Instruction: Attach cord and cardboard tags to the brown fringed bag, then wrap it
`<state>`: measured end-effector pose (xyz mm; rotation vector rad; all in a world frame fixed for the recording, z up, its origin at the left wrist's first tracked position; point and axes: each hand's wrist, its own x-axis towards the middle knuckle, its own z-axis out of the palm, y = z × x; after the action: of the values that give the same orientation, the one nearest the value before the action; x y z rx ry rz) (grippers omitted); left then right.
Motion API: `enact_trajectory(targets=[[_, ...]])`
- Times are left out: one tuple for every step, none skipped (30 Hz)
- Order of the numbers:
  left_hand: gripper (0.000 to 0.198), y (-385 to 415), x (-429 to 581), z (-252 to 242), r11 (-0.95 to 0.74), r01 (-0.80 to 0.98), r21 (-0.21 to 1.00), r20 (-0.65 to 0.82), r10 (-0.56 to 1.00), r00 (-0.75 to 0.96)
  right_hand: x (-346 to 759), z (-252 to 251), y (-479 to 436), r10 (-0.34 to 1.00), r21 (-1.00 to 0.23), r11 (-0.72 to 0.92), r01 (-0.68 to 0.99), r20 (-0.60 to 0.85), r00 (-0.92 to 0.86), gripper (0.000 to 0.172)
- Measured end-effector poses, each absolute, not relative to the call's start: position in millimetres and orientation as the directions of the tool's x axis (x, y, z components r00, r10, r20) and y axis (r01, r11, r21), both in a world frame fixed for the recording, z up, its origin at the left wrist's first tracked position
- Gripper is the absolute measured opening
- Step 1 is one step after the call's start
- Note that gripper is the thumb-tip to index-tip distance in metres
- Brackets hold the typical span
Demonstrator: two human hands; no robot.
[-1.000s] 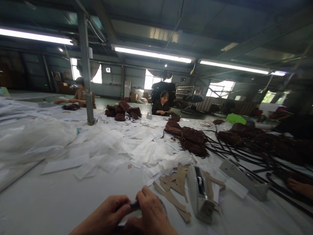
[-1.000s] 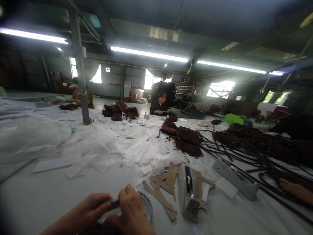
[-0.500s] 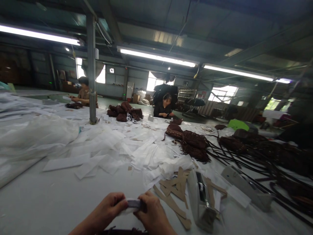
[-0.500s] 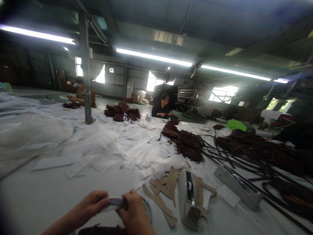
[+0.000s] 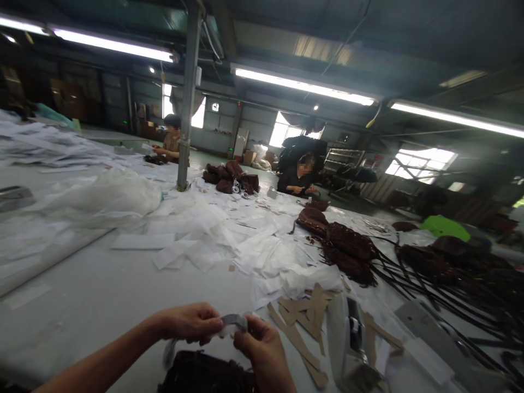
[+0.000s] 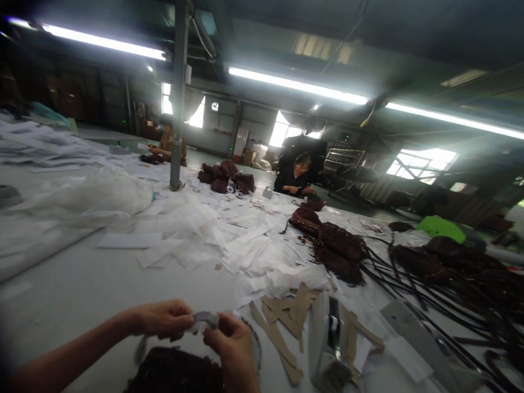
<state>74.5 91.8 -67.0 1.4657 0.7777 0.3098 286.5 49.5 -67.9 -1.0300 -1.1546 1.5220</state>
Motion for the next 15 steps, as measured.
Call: enact_trajectory(targets=[[0.045,90.3,74.5,-68.0,0.133,0.242,0.961,-0.271,0.622,0.734,282.9,-66.9,47.1,0.967,-0.959,-0.158,-0.233,-0.103,-0.233,0.02],[0.043,88.5,74.9,-68.5,0.153,0.195,0.969,-0.248,0.616,0.748,278.8,-66.3,45.0,0.959,-0.934,-0.204,-0.292,-0.13,-0.253,0.02],[0.041,86.5,75.8,-68.5,0.179,0.131,0.975,-0.215,0.613,0.76,274.3,-66.2,43.3,0.953,-0.902,-0.243,-0.358,-0.153,-0.26,0.022],[0.038,84.3,77.2,-68.4,0.203,0.063,0.977,-0.178,0.618,0.766,269.5,-66.8,42.0,0.956,-0.866,-0.258,-0.428,-0.166,-0.241,0.023],[0.035,82.2,79.3,-68.4,0.227,-0.005,0.974,-0.143,0.631,0.762,264.7,-68.2,41.3,0.96,-0.829,-0.266,-0.492,-0.18,-0.215,0.024],[0.034,80.1,82.2,-68.8,0.249,-0.066,0.966,-0.117,0.653,0.748,260.0,-70.4,41.0,0.962,-0.79,-0.269,-0.551,-0.196,-0.188,0.025],[0.033,78.1,85.7,-69.8,0.268,-0.121,0.956,-0.099,0.683,0.724,255.8,-73.1,41.1,0.963,-0.75,-0.269,-0.604,-0.213,-0.163,0.026],[0.033,76.3,89.8,-71.4,0.281,-0.172,0.944,-0.087,0.717,0.692,252.1,-76.2,41.5,0.963,-0.712,-0.265,-0.65,-0.229,-0.143,0.027],[0.033,74.7,94.1,-73.6,0.285,-0.218,0.933,-0.077,0.753,0.653,249.1,-79.4,42.0,0.962,-0.676,-0.26,-0.689,-0.242,-0.126,0.029],[0.032,73.3,98.4,-76.1,0.281,-0.255,0.925,-0.071,0.788,0.611,246.8,-82.7,42.6,0.961,-0.643,-0.257,-0.721,-0.25,-0.119,0.03],[0.032,72.2,102.4,-78.6,0.272,-0.275,0.922,-0.071,0.818,0.571,245.3,-86.0,43.2,0.96,-0.618,-0.255,-0.744,-0.251,-0.121,0.032],[0.032,71.5,105.7,-81.0,0.26,-0.281,0.924,-0.076,0.843,0.533,244.4,-89.0,43.6,0.96,-0.604,-0.26,-0.753,-0.249,-0.131,0.032],[0.031,71.0,108.3,-83.0,0.248,-0.282,0.927,-0.082,0.866,0.493,244.1,-91.8,43.8,0.958,-0.603,-0.268,-0.751,-0.247,-0.144,0.032],[0.031,70.9,109.9,-84.3,0.235,-0.28,0.931,-0.087,0.887,0.453,244.1,-94.2,43.8,0.957,-0.613,-0.278,-0.74,-0.245,-0.157,0.031],[0.032,70.9,110.7,-84.9,0.22,-0.28,0.934,-0.088,0.904,0.418,244.3,-96.1,43.4,0.956,-0.632,-0.285,-0.721,-0.24,-0.167,0.029]])
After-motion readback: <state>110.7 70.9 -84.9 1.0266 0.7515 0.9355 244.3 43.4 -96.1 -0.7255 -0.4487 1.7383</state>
